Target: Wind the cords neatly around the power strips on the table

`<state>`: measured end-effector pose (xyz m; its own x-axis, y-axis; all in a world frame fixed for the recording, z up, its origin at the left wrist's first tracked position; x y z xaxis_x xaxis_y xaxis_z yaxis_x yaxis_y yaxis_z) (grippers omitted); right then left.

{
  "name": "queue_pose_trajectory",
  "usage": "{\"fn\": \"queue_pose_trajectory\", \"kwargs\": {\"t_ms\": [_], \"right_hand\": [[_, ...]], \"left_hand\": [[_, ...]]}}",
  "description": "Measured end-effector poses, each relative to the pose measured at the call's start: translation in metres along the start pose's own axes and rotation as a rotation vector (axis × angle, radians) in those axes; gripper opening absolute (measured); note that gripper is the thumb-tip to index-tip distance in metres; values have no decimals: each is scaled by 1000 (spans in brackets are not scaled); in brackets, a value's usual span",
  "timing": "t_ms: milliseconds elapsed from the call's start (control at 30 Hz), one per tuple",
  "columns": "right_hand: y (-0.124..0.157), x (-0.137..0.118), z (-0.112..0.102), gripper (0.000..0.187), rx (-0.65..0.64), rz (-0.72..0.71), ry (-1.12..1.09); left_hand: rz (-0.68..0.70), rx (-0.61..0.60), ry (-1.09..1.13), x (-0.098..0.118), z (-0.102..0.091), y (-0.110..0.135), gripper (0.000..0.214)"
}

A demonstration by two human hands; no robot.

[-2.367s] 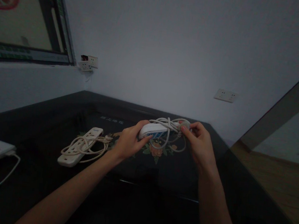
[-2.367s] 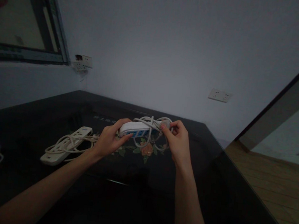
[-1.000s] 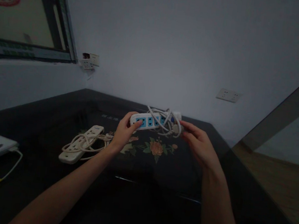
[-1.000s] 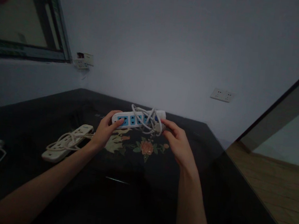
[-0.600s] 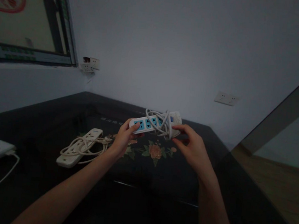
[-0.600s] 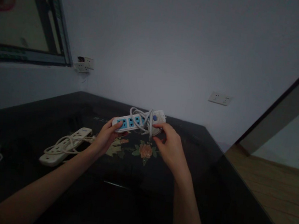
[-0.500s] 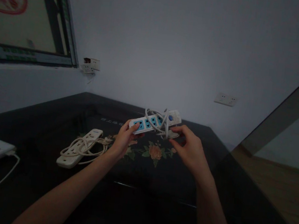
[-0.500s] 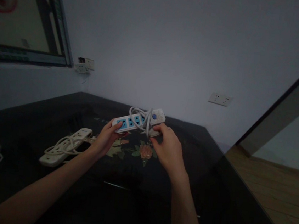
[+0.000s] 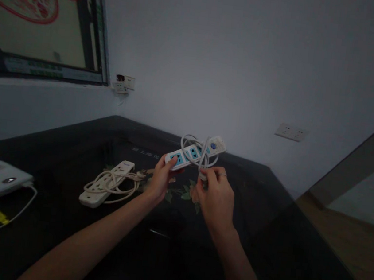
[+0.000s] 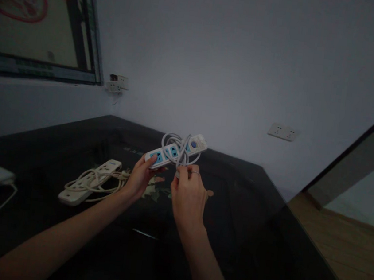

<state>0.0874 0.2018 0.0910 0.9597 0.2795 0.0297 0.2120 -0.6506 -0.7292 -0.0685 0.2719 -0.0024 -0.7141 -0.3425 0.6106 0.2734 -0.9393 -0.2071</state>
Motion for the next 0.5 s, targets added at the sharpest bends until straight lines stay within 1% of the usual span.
{"fn": "queue_pose_trajectory", "kwargs": {"t_ms": [133,233,300,333,400,500], "right_hand": [[9,-23,4,18,-19,-31,45],[18,-49,8,18,-47,-101,13],[21,-60,8,19,-59,-139,-27],[21,-60,7,19,-63,-134,-57],[15,-47,2,18,-64,-72,-168],[0,-9,-6,18,-34,49,-421]], "left_hand": [[18,20,-18,-6,-5,1,30],[25,23,-4,-9,-8,0,31],[9,34,-6,-11,-11,-2,33],[4,42,-11,-11,-13,-3,34],[0,46,-22,-8,-15,-7,33],[-19,50,-35,-5,-16,-11,31]]}}
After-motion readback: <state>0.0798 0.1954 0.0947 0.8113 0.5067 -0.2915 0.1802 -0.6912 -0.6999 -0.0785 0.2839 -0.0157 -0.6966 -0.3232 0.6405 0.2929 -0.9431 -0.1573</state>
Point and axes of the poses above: each hand's wrist, its own y-axis away from the middle knuckle, its own z-axis out of the palm, x = y × z, the point moved 9 cm from there along -y, towards the middle knuckle, and after that the axes turned 15 degrees about y, right-handed, at the moved point
